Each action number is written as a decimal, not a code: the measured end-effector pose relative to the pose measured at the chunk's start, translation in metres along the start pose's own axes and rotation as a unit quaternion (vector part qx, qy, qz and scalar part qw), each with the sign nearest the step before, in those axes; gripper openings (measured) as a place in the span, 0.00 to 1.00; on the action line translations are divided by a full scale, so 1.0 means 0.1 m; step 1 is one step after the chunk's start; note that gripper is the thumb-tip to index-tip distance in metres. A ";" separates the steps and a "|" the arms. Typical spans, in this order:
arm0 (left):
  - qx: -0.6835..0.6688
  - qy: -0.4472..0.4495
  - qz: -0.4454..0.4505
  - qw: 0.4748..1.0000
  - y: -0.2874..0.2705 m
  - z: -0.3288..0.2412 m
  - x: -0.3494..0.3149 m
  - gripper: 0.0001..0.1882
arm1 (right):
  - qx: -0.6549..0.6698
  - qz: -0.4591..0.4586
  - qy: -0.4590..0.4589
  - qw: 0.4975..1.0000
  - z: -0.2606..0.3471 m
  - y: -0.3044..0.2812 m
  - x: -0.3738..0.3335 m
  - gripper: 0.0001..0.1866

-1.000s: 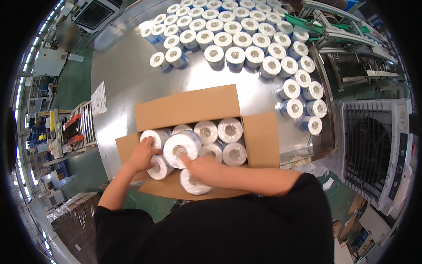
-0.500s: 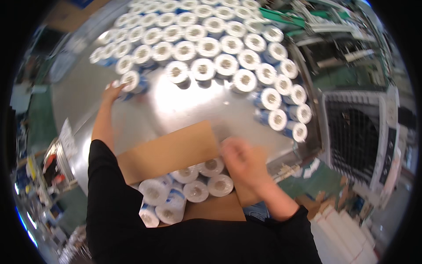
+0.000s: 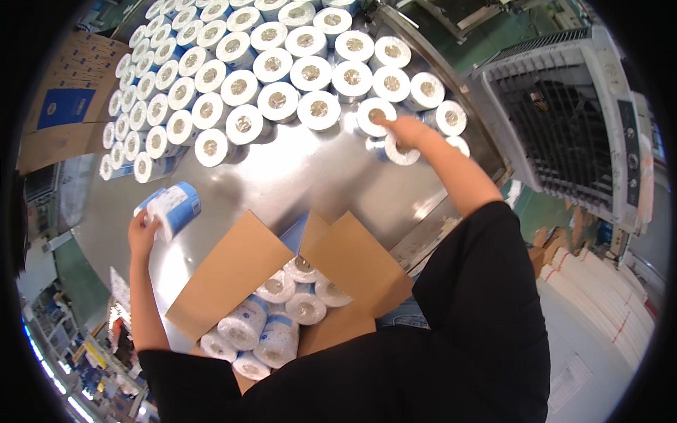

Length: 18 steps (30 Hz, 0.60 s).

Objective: The person picks up flat cardboard, folds it into boxes, and fills the boxes with rolls of paper or tape by hand at a packing station.

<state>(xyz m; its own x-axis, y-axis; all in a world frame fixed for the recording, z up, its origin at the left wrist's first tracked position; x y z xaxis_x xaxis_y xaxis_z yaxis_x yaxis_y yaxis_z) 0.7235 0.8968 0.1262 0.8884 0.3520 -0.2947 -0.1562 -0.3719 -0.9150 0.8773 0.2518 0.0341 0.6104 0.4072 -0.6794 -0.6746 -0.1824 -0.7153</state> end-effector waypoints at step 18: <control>0.094 0.247 0.025 0.964 0.61 -2.18 -3.36 0.20 | 0.187 -0.381 -0.398 0.813 2.07 -0.89 -2.71 0.37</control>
<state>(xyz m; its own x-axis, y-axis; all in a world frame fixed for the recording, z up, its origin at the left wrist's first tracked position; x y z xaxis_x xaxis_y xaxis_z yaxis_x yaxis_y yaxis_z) 0.5099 0.5692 0.2297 0.9678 -0.1314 -0.2147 -0.2380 -0.1997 -0.9505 0.6861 0.3434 0.3155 0.5492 0.7517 0.3651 -0.3955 0.6187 -0.6789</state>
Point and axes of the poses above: each hand's wrist, its own x-axis towards the middle knuckle, its own y-axis out of the palm, z = x × y, the point moved 2 cm from there along x, towards the middle knuckle, and after that the axes turned 4 degrees about -x, right-handed, at the moved point
